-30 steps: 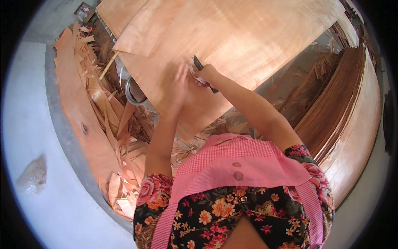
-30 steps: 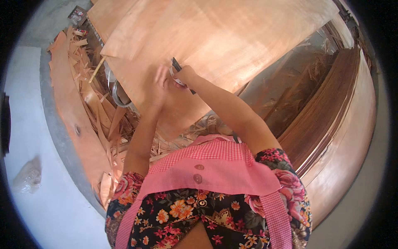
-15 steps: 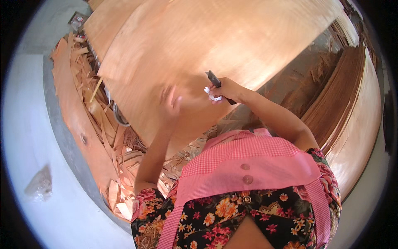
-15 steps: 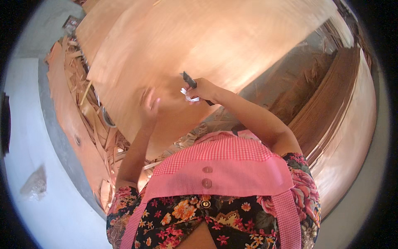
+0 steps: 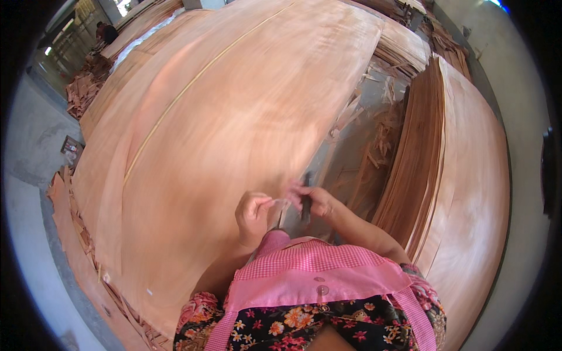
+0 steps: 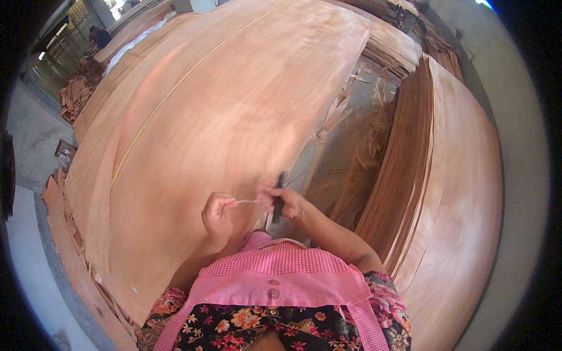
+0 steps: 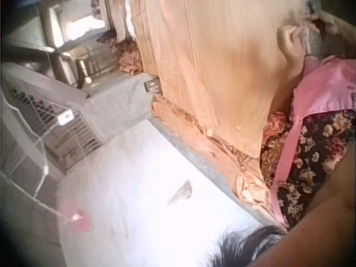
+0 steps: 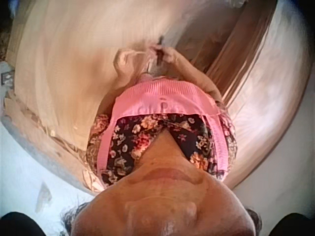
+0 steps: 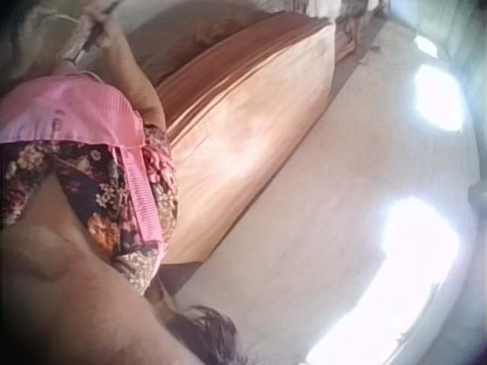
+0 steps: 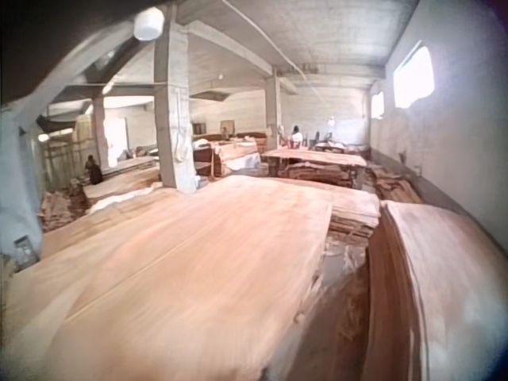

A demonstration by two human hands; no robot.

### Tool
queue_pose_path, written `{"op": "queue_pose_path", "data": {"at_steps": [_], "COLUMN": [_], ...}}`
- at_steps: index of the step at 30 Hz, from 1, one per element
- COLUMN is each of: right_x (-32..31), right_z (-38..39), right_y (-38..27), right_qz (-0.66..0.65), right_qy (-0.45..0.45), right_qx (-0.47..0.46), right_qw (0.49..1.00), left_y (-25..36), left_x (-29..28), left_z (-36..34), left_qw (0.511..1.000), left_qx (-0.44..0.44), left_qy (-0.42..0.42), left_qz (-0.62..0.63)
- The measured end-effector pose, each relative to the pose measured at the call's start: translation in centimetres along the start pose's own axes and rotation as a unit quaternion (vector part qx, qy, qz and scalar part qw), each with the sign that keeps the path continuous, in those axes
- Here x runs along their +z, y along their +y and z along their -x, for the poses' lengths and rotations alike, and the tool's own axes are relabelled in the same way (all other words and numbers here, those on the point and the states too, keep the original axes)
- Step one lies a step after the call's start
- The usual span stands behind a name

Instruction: The person cuts thin sheets of wood veneer using a utility knife and a long straightedge. They measure and align the tool against the sheets, make long straight cuts, and stack the trimmed veneer.

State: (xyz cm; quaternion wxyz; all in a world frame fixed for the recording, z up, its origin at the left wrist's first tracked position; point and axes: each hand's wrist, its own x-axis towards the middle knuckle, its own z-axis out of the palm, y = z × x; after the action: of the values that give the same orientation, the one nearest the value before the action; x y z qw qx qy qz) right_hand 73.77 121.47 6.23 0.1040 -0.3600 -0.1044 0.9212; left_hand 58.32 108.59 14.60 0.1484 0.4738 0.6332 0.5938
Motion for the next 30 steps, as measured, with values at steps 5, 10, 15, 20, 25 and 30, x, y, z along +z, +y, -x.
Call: {"op": "queue_pose_path", "data": {"at_steps": [5, 10, 15, 20, 25, 30], "right_x": [0.7, 1.0, -0.6, -0.9, -0.1, 3.6], "right_z": [2.8, -0.1, -2.5, -5.4, -12.5, -18.3], "right_y": [-9.7, -17.5, -22.7, -30.9, -36.3, -38.1], "right_qz": [0.206, 0.56, 0.466, 0.528, 0.479, 0.436], "right_qy": [-0.035, -0.09, -0.039, 0.004, 0.039, 0.068], "right_qx": [-0.198, -0.188, -0.12, -0.058, -0.108, -0.12], "right_qw": [0.958, 0.802, 0.876, 0.847, 0.87, 0.889], "left_y": [-1.4, -3.4, -6.5, -11.0, -15.3, -21.5], "left_x": [5.6, 13.7, 16.7, 19.7, 22.0, 22.9], "left_z": [-7.5, -15.7, -20.6, -25.2, -34.2, -41.5], "left_qw": [0.979, 0.983, 0.983, 0.949, 0.962, 0.927], "left_qx": [-0.163, -0.115, -0.173, -0.292, -0.22, -0.042], "left_qy": [-0.115, -0.088, -0.041, 0.039, 0.038, 0.091], "left_qz": [0.03, 0.114, 0.037, 0.112, -0.159, -0.361]}}
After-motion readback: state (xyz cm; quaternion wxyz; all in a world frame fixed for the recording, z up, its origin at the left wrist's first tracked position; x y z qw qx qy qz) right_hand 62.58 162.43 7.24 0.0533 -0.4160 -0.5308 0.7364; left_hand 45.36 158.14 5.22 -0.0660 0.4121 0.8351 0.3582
